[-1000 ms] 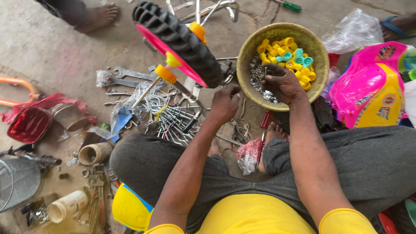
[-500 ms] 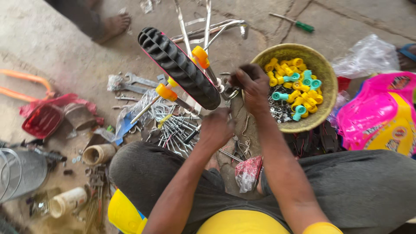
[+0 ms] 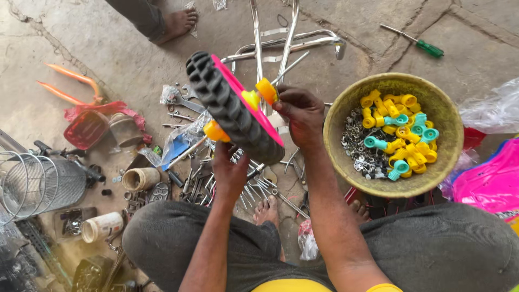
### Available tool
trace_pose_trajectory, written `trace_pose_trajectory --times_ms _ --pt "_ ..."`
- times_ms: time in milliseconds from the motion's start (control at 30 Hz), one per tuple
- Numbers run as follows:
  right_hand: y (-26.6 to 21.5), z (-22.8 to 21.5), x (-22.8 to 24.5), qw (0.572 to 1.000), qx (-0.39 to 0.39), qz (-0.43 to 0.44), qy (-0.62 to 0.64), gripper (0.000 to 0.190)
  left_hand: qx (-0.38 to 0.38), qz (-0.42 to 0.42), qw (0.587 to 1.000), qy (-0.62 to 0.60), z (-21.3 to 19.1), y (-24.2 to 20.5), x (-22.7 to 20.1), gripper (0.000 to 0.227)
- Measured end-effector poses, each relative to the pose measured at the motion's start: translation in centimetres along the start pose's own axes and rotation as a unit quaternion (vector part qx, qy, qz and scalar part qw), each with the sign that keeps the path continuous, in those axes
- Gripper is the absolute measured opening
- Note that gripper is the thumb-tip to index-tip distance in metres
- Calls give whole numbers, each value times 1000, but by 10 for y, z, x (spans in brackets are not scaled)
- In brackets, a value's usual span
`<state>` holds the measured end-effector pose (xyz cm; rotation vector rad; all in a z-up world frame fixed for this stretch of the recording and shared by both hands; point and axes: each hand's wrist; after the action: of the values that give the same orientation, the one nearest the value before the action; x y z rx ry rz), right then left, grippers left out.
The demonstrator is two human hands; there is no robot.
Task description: The person assembles a tricycle wheel by attaching a pink wheel with a black tire to a metal axle. They use a wrench to tighten the nuts and secure the wheel in place.
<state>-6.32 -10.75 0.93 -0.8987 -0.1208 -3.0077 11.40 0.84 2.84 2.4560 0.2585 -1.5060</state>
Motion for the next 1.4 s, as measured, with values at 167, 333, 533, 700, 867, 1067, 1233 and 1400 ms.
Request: trace_pose_trajectory --times_ms 167,333,533,700,867,1067,1233,1400 --pt "-7 -2 -1 999 16 -14 -38 20 -27 -14 1000 -2 18 14 20 38" --pt "-10 8 -6 999 -2 -26 -39 20 -50 90 991 87 22 27 32 35" --pt "-14 -5 2 994 -19 5 107 15 -31 126 983 131 21 14 45 32" --pt "-21 -5 17 997 58 17 48 16 -49 155 976 148 16 13 56 29" --pt "-25 1 10 999 37 4 -3 16 -69 166 973 143 21 19 66 27" --pt "-23 -5 8 999 30 -7 34 11 -6 -89 981 -174 29 17 56 16" --pt "-26 -6 6 1000 25 -7 -17 13 -32 -73 991 -107 27 17 36 12" --pt "-27 -1 5 998 25 -15 -51 12 -50 -43 994 -85 29 23 30 10"
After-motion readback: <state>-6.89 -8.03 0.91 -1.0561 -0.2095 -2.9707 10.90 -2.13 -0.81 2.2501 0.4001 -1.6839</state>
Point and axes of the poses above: each hand's wrist, its own y-axis towards the middle knuckle, its own z-axis out of the palm, x = y × z, and after that the axes turned 9 degrees about y, right-handed
